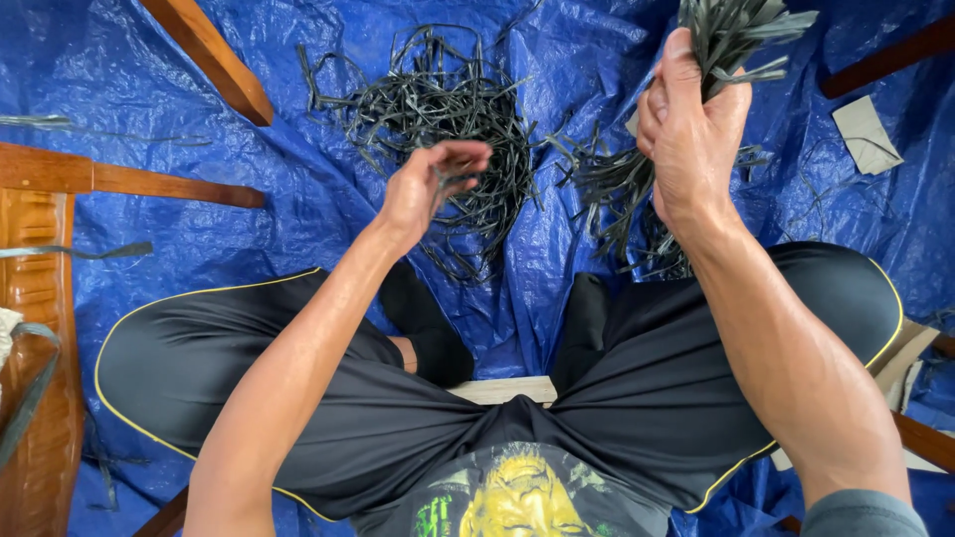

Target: The person bundles and ties small black plastic strips into organized bunches.

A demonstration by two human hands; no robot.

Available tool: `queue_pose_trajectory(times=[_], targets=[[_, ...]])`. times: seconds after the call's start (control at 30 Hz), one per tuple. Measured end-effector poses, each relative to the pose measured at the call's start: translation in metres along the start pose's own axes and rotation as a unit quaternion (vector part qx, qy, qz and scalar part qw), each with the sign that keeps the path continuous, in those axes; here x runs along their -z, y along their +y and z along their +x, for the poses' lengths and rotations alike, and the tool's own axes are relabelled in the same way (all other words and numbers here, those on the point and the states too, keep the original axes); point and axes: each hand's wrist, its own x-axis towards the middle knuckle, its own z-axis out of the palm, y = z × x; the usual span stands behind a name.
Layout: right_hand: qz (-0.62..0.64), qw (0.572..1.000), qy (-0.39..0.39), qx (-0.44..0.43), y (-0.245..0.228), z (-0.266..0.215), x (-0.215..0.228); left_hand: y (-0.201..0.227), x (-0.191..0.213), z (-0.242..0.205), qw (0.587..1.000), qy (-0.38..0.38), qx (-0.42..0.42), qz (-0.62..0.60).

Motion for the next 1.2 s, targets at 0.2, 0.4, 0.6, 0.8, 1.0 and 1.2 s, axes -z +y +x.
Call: queue_pose_trajectory(times=[0.2,0.4,0.6,0.8,1.0,1.2], targets=[[0.001,1.0,0.006,-0.031,0.003,-0.001,-0.001,-0.118,0.185,0.019,0.967,0.207,0.118,0.091],[-0.003,0.999,-0.018,-0.032,0.012,0.002,-0.007,-0.164,0.322,-0.067,0.612,0.742,0.189,0.197],[-0.009,0.999,-0.025,-0.042,0.019,0.005,-0.018,-0.262,0.314,-0.07,0.848,0.437,0.034,-0.299],[-0.027,0.998,-0.019,-0.048,0.021,0.007,-0.013,-0.201,0.117,-0.066,0.57,0.751,0.324,0.078],[-0.03,0.998,-0.011,-0.047,0.02,0.006,-0.011,-0.281,0.098,-0.024,0.77,0.511,0.161,0.347],[-0.035,0.998,-0.03,-0.047,0.014,0.0,-0.018,-0.247,0.003,-0.025,0.716,0.457,0.199,0.489]])
